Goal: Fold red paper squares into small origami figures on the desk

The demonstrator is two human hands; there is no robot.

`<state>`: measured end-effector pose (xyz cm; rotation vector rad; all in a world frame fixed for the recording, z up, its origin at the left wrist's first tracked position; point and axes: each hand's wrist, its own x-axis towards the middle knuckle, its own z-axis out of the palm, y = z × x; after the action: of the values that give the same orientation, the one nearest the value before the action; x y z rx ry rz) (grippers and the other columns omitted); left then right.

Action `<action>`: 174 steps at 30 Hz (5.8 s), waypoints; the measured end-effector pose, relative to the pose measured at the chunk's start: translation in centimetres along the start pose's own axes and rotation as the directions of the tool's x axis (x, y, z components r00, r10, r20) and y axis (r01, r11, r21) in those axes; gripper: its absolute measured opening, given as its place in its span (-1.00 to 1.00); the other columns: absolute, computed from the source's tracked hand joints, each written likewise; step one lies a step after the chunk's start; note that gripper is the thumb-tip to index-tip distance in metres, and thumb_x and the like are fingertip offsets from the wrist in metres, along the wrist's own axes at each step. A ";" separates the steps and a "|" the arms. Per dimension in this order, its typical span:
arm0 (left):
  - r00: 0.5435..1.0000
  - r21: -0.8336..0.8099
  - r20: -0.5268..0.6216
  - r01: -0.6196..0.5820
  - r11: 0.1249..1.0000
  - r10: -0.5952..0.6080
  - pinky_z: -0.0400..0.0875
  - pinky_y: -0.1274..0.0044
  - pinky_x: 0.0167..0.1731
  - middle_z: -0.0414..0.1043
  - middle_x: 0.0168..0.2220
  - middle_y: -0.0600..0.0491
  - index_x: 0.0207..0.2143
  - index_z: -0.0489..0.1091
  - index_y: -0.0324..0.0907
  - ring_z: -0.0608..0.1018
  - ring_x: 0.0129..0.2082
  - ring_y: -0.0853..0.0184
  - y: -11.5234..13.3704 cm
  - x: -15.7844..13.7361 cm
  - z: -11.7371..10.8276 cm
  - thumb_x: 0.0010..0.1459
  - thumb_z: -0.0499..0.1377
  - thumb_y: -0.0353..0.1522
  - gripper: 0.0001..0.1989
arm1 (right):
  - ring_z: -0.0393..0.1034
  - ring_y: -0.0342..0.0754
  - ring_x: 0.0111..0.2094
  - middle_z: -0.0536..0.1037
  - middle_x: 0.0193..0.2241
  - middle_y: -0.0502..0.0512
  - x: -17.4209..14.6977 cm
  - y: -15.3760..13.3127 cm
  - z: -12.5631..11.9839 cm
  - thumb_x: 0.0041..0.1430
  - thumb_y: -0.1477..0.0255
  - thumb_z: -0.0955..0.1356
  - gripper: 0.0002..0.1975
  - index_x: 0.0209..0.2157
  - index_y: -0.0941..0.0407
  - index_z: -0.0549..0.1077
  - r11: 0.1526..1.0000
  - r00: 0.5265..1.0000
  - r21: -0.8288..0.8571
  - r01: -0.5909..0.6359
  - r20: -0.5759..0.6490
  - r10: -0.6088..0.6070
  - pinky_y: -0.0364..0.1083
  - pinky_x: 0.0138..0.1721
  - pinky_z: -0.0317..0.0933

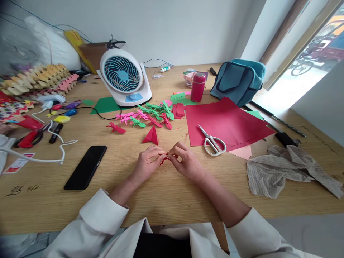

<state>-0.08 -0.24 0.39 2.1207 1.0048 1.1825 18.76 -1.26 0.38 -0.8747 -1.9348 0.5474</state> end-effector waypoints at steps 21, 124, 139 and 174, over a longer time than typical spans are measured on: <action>0.913 -0.412 -0.015 0.366 0.835 -0.408 0.38 0.57 -0.33 0.45 -0.44 0.09 -0.41 0.47 -0.22 0.48 -0.41 0.41 -0.6 0.0 0.5 0.13 0.23 -0.29 -0.83 | 0.36 -0.10 -0.32 0.49 -0.32 0.05 -0.3 0.4 1.7 0.17 0.19 0.41 -0.67 -0.17 0.13 0.41 0.757 0.870 0.435 -0.487 0.316 0.378 -0.13 -0.31 0.22; 0.923 -0.396 0.108 0.381 0.835 -0.370 0.40 0.58 -0.41 0.52 -0.49 0.08 -0.37 0.48 -0.23 0.52 -0.50 0.41 0.3 0.2 0.2 0.11 0.29 -0.32 -0.87 | 0.25 -0.13 -0.46 0.39 -0.48 -0.01 -0.3 1.0 1.3 0.20 0.25 0.36 -0.78 -0.36 0.11 0.38 0.811 0.899 0.408 -0.420 0.063 0.433 -0.12 -0.41 0.12; 0.992 0.153 0.036 -0.123 0.981 0.119 0.32 0.44 -0.21 0.56 -0.40 0.06 -0.31 0.53 -0.12 0.47 -0.33 0.31 0.3 0.6 -1.4 0.21 0.24 -0.34 -0.93 | 0.34 -0.10 -0.33 0.48 -0.41 0.04 0.4 1.4 -0.5 0.06 0.08 0.43 -0.64 -0.39 0.12 0.52 0.411 0.744 0.643 -0.647 0.412 0.526 -0.12 -0.23 0.25; 0.993 0.023 0.033 0.108 0.994 -0.109 0.35 0.49 -0.25 0.53 -0.37 0.08 -0.31 0.52 -0.12 0.48 -0.34 0.32 0.4 0.1 -0.4 0.04 0.36 -0.41 -0.88 | 0.24 -0.22 -0.50 0.47 -0.50 -0.04 0.5 1.2 -0.3 -0.10 0.13 0.54 -0.64 -0.46 0.14 0.53 0.339 0.663 0.592 -0.732 0.500 0.557 -0.18 -0.38 0.18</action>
<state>-0.28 -0.39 0.91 2.0674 1.1067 1.0837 19.24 -0.08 -0.02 -1.0020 -1.1706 1.8804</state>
